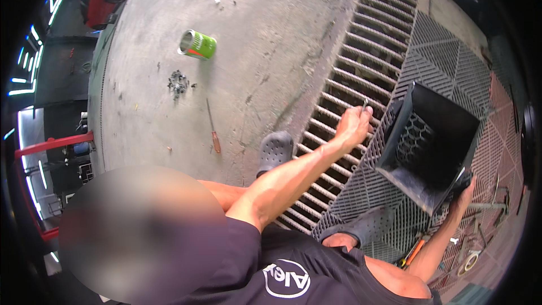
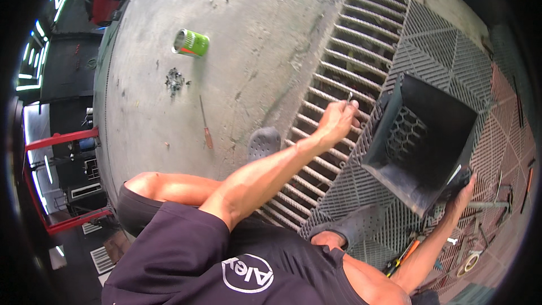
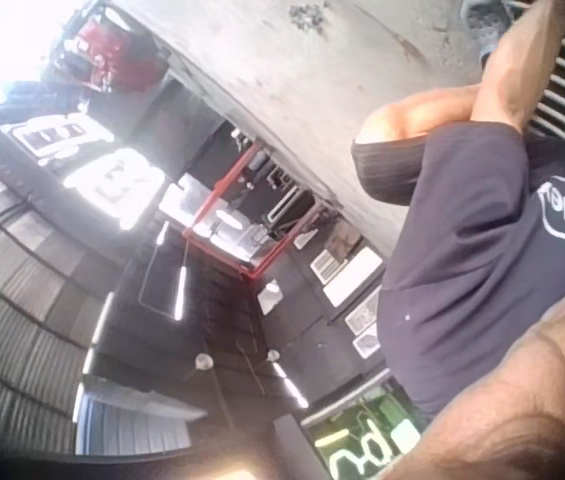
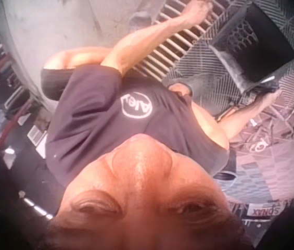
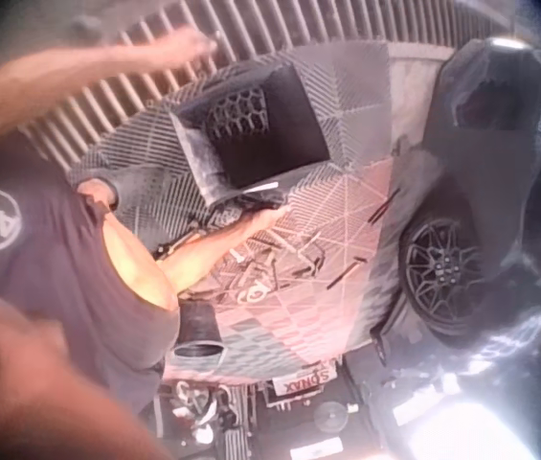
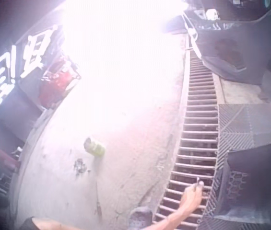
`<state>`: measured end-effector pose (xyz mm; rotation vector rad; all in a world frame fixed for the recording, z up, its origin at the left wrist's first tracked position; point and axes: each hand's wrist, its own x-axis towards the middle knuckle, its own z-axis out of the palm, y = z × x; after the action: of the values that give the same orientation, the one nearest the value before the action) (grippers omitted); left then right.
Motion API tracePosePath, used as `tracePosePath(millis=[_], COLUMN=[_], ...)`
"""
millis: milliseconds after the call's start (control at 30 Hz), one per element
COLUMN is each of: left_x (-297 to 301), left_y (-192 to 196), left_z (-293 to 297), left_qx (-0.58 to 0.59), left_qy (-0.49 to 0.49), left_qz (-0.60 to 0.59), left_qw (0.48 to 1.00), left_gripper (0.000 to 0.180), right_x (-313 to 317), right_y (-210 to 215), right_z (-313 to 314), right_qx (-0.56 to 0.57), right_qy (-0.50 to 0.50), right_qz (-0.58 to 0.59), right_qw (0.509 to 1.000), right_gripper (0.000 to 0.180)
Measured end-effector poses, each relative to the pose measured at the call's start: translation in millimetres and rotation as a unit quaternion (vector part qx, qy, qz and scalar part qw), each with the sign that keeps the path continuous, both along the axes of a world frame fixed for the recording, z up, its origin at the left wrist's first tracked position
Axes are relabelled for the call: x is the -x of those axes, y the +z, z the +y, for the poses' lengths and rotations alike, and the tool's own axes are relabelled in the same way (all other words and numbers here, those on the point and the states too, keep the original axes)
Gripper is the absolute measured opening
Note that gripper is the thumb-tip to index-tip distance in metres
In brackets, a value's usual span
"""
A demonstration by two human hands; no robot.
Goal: The person sits on the floor and uses a wrench to tighten bolts on a black plastic housing with a honeycomb interior. The person rotates the housing to access different bolt locations and continues tightening throughout the clip.
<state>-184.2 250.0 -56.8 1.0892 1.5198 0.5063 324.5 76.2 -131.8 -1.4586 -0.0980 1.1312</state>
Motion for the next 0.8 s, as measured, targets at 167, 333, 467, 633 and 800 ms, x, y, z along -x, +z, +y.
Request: tracePosePath(millis=[167, 333, 467, 633, 800], left_x=[82.9, 220.3, 328.2, 424.6, 469.0], left_y=[75.2, 140.6, 187.5, 157.5, 41.3], left_z=[129.6, 237.6, 278.9, 330.8, 393.9], left_qx=[-0.139, -0.192, -0.163, -0.168, -0.202], left_qy=[-0.37, -0.362, -0.283, -0.066, 0.087], left_qz=[0.389, 0.603, 0.625, 0.574, 0.434], left_qw=[0.832, 0.684, 0.709, 0.799, 0.874], left_gripper=[0.033, 0.023, 0.025, 0.035, 0.04], right_x=[-1.3, -41.6, -23.6, 28.4, 108.2], right_y=[23.5, 41.3, 83.3, 117.1, 135.6], right_z=[-13.6, -44.7, -74.2, -146.9, -212.3], right_qx=[0.088, 0.038, 0.06, 0.141, 0.302], right_qy=[-0.089, -0.128, -0.112, -0.174, -0.205], right_qz=[-0.168, -0.202, -0.258, -0.26, -0.252], right_qw=[0.978, 0.97, 0.958, 0.939, 0.896], right_gripper=[0.067, 0.07, 0.069, 0.071, 0.069])
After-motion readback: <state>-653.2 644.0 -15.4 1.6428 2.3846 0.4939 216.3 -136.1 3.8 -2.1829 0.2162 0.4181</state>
